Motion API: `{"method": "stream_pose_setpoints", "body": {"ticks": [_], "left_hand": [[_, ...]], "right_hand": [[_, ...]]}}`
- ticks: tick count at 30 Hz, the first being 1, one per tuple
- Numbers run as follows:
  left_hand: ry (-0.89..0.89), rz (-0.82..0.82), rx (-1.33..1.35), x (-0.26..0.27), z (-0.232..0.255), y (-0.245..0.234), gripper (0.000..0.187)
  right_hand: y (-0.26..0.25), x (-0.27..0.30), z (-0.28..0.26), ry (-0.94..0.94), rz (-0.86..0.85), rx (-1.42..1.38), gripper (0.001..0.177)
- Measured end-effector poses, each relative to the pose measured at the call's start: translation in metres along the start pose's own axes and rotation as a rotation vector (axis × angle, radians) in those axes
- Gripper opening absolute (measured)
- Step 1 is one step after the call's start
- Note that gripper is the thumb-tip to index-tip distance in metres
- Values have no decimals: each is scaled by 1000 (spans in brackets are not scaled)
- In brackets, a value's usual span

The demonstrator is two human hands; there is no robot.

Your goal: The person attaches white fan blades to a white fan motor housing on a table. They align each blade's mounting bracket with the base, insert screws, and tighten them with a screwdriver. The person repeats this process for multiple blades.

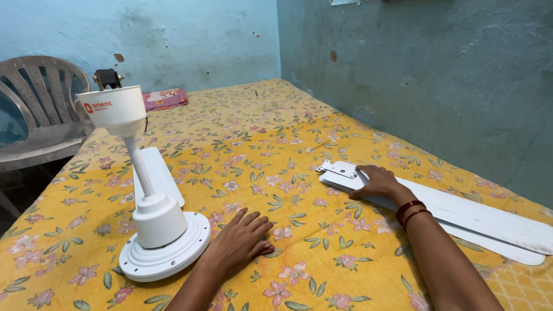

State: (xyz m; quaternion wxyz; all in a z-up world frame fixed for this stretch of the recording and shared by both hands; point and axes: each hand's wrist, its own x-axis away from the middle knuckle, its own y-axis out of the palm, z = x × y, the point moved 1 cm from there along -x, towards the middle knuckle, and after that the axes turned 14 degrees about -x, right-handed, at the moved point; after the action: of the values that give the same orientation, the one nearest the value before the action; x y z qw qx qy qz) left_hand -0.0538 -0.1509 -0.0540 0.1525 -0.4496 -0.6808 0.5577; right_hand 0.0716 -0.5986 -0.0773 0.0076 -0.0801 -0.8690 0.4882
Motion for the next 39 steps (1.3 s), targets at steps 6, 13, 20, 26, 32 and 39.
{"method": "stream_pose_setpoints", "body": {"ticks": [6,13,20,26,32,39], "left_hand": [[-4,-147,-64,1,-3,-2,47],[-21,-1,-206,-4,-30,3,38],[-122,220,-197,14,-64,-20,27],[-228,307,-104,30,-87,-53,15],[-601,550,-173,60,-111,-77,11],[-1035,843,96,86,-133,-60,47]], "right_hand": [[0,2,-1,-10,7,7,111],[2,17,-32,-112,-37,-38,100],[23,39,-110,-309,-145,-35,101],[52,69,-171,-486,-308,-49,100],[70,105,-207,-645,-473,-92,101],[79,121,-224,-692,-518,-88,100]]}}
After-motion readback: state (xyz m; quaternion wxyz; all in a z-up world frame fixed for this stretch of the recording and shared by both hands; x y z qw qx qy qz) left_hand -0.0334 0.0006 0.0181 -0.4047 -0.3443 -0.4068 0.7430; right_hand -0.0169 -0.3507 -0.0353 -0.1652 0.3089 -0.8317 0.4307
